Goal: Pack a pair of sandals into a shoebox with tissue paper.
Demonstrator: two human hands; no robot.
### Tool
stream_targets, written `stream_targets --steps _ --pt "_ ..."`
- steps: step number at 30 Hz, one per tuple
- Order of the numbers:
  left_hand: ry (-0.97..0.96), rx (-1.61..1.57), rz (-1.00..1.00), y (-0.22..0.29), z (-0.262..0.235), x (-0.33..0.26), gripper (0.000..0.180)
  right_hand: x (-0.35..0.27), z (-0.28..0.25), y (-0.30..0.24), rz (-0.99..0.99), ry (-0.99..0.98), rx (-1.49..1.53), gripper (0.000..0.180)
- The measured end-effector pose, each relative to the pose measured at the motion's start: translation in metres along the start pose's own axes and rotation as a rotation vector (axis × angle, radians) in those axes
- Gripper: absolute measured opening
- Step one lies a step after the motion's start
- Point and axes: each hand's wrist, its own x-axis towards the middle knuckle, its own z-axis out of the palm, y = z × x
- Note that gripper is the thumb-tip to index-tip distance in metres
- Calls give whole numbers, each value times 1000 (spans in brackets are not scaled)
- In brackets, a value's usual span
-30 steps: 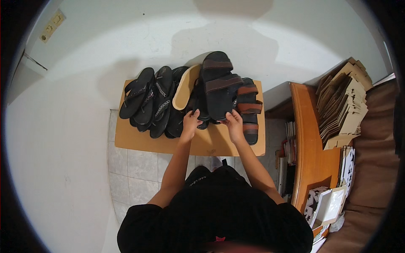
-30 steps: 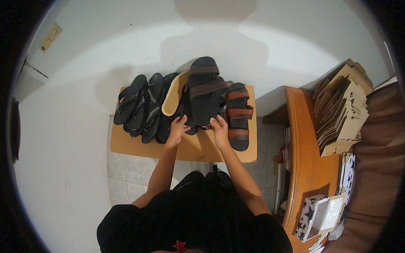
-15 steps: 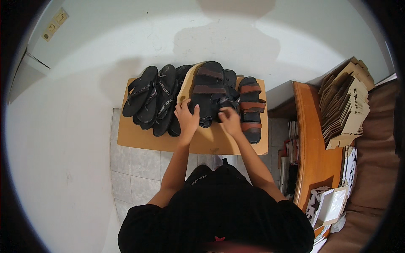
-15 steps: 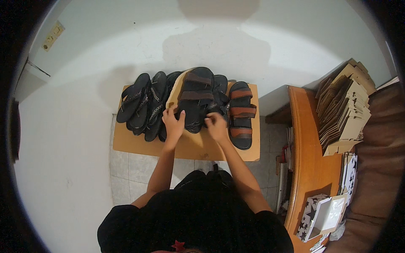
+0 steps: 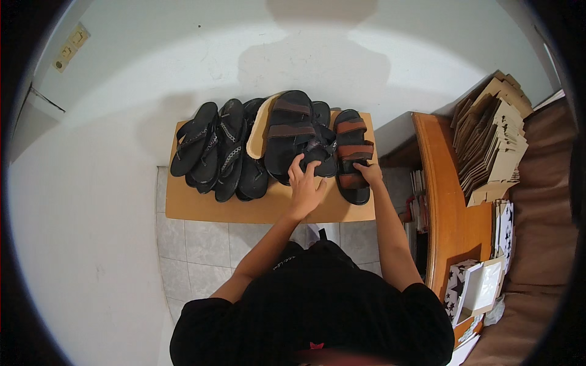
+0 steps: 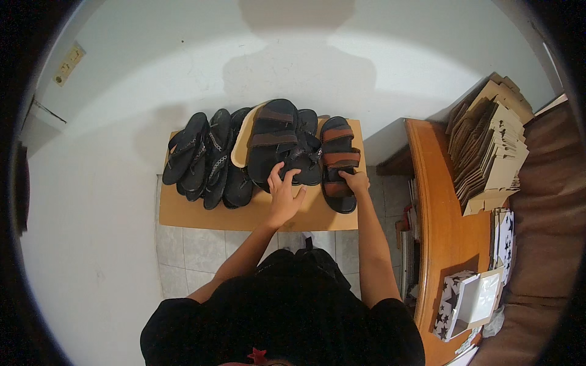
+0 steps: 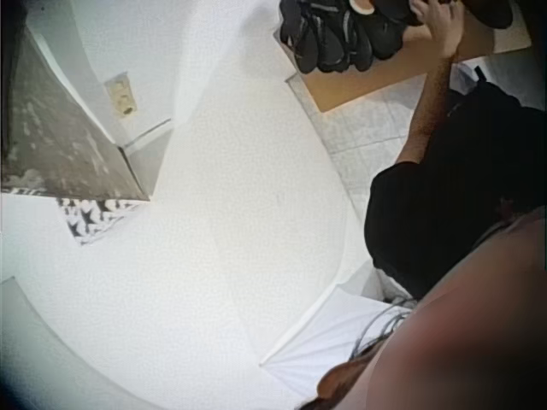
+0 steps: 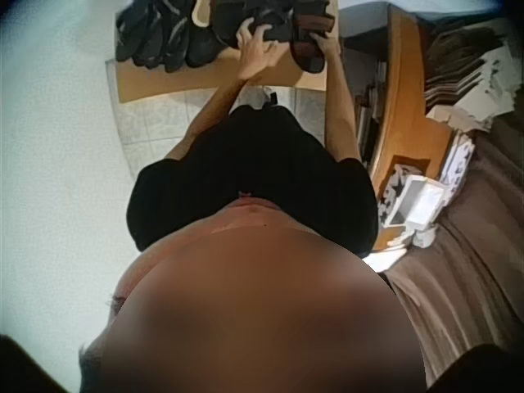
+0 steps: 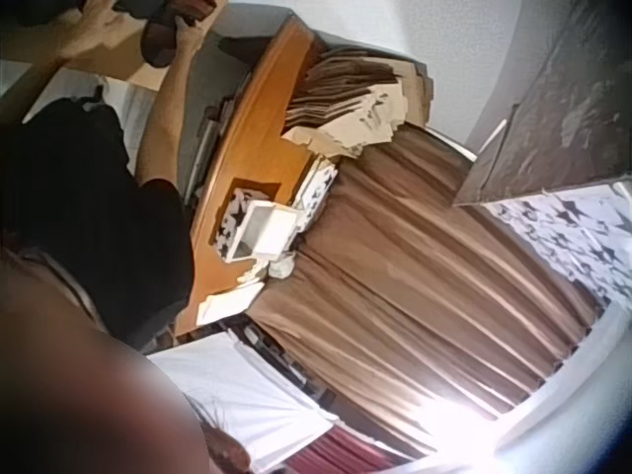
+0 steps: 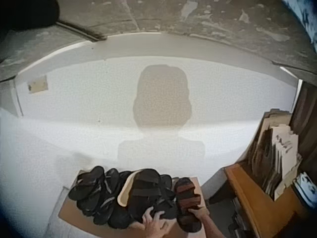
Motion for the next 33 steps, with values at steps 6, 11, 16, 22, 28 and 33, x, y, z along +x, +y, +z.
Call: stream_targets --steps 6,11,16,22,28,33 --pt "-8 -29 3 -7 -3 -6 45 6 15 -12 -74 -127 -77 95" --pt "21 -42 -35 -24 -19 -20 40 -25 36 -44 95 86 -413 107" --pt "26 -60 -95 -39 -31 -43 37 -18 24 -41 148 -79 -242 110" --pt "1 -133 -74 -39 -28 -51 35 30 31 8 55 -226 184 77" --pt "22 -69 -46 -53 -44 -69 34 -28 4 -21 57 -69 204 64" --pt "-13 -170 -79 -52 -58 -78 29 -85 -6 -14 -134 211 396 58"
